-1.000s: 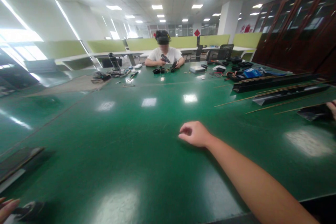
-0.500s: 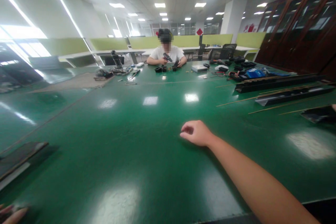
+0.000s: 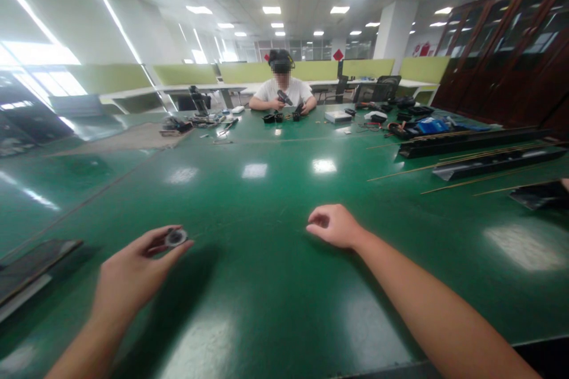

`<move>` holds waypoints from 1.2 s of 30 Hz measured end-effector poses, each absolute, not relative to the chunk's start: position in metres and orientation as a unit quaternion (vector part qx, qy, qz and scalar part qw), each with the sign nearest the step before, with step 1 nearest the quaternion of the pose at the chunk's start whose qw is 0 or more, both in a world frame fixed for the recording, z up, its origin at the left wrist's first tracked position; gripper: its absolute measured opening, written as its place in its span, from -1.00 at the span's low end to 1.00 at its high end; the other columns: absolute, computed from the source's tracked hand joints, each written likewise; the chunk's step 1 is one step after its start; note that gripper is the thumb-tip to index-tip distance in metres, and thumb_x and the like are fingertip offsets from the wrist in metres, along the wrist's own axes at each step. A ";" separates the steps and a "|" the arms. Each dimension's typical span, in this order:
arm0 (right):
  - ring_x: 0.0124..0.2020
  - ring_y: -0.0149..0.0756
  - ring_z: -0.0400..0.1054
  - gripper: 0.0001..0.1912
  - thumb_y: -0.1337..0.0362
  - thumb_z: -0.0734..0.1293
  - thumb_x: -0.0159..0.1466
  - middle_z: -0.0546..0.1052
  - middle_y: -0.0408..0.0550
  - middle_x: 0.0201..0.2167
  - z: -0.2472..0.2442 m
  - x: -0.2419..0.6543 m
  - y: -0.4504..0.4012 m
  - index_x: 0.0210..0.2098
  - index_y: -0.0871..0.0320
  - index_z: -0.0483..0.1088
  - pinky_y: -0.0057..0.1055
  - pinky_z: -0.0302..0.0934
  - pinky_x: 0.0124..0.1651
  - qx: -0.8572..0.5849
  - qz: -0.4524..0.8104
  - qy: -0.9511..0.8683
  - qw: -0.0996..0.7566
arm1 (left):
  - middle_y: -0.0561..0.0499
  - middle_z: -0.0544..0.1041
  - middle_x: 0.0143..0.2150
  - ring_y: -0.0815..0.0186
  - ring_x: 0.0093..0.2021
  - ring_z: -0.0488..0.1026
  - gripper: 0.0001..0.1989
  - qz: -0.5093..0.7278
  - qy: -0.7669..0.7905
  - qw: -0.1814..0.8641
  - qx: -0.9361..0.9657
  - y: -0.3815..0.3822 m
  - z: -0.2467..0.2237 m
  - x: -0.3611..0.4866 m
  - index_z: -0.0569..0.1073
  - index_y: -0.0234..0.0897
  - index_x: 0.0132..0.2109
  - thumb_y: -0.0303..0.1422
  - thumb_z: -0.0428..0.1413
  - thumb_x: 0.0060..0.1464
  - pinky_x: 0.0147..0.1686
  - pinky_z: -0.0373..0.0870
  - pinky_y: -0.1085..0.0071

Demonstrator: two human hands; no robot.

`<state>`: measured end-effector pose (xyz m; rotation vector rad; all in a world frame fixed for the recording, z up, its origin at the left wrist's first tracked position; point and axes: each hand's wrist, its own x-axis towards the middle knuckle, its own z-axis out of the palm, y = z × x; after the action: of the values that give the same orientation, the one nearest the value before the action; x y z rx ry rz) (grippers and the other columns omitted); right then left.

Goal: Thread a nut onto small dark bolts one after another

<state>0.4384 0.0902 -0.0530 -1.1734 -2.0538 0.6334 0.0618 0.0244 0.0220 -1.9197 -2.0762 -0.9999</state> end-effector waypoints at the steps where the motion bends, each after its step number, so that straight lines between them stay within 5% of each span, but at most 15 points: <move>1: -0.40 -0.37 0.44 -0.87 0.22 0.42 0.17 0.60 -0.12 -0.40 -0.053 0.439 0.090 -0.31 0.13 0.54 -0.46 0.26 -0.29 -0.449 0.245 -0.789 0.340 | 0.18 0.62 -0.30 0.27 -0.29 0.57 -0.66 -0.324 -0.690 0.017 -0.647 0.040 0.020 0.077 0.54 -0.10 -0.12 -0.05 0.24 -0.01 -0.27 0.52 0.34; 6: -0.41 -0.37 0.45 -0.86 0.25 0.41 0.17 0.60 -0.13 -0.41 -0.053 0.441 0.092 -0.28 0.13 0.54 -0.46 0.28 -0.29 -0.450 0.244 -0.783 0.354 | -0.04 0.61 -0.18 0.23 -0.24 0.56 -0.61 -0.369 -0.580 -0.144 -0.711 0.104 -0.005 0.166 0.52 -0.27 -0.04 -0.24 0.27 -0.04 -0.12 0.52 0.28; 14: -0.43 -0.36 0.47 -0.75 0.33 0.39 0.15 0.60 -0.14 -0.40 -0.059 0.440 0.098 -0.15 0.11 0.50 -0.45 0.30 -0.29 -0.498 0.236 -0.746 0.374 | -0.05 0.55 -0.16 0.24 -0.15 0.49 -0.79 -0.394 -0.451 -0.084 -0.796 0.122 -0.046 0.202 0.53 -0.26 -0.16 -0.41 0.22 0.00 -0.08 0.45 0.31; 36: -0.30 -0.30 0.42 -0.68 0.29 0.43 0.14 0.56 -0.08 -0.24 -0.057 0.429 0.091 -0.09 0.10 0.45 -0.37 0.31 -0.20 -0.446 0.192 -0.776 0.403 | -0.01 0.49 -0.16 0.29 -0.16 0.45 -0.79 -0.397 -0.389 -0.091 -0.826 0.111 -0.049 0.211 0.53 -0.19 -0.10 -0.41 0.23 0.07 -0.14 0.42 0.37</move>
<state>0.4285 0.0909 -0.0573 -1.1255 -1.9592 0.4856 0.2107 0.1106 -0.0490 -2.7574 -1.2988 -1.3263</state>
